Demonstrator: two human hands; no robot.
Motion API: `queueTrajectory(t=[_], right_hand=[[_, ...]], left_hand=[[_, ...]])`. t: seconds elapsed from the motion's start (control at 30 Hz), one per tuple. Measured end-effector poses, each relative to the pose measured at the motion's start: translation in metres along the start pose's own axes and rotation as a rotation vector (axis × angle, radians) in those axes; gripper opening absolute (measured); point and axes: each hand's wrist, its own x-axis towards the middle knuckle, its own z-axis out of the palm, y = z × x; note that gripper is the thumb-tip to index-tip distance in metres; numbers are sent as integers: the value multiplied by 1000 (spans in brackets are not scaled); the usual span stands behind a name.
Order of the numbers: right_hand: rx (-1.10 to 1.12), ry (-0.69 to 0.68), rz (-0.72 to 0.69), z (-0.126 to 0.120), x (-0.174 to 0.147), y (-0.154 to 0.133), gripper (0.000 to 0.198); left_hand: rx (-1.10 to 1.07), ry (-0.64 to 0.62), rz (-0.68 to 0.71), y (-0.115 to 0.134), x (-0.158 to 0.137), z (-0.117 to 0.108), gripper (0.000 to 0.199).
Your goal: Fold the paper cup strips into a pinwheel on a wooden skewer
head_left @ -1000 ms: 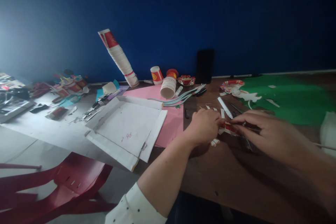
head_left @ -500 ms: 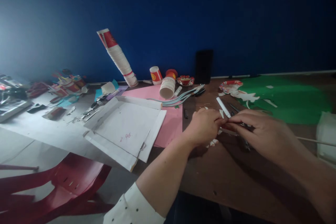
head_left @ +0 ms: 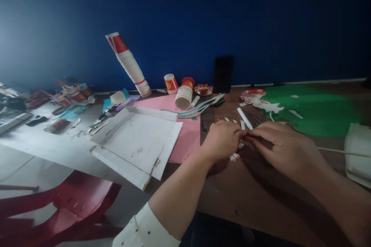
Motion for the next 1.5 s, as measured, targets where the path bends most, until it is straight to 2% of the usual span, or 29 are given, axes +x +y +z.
queueTrajectory(t=[0.2, 0.33, 0.47, 0.57, 0.77, 1.1, 1.27, 1.5], right_hand=[[-14, 36, -15, 0, 1, -2, 23], [-8, 37, 56, 0, 2, 3, 23], [15, 45, 132, 0, 2, 8, 25], [41, 34, 159, -1, 3, 8, 25], [68, 14, 158, -3, 4, 6, 29], [84, 15, 198, 0, 2, 6, 23], [79, -5, 191, -1, 3, 5, 23], [26, -47, 177, 0, 2, 5, 25]], left_hand=[[-55, 11, -39, 0, -1, 0, 35], [-181, 35, -48, -6, 0, 2, 38], [-289, 48, -18, -13, 1, 7, 15], [-314, 68, -41, -15, 2, 12, 16], [-266, 105, -30, -13, 2, 12, 12], [-203, 109, -2, -10, 0, 9, 9], [-111, 126, -1, -8, -2, 8, 7], [35, 160, 50, -4, -6, 8, 17]])
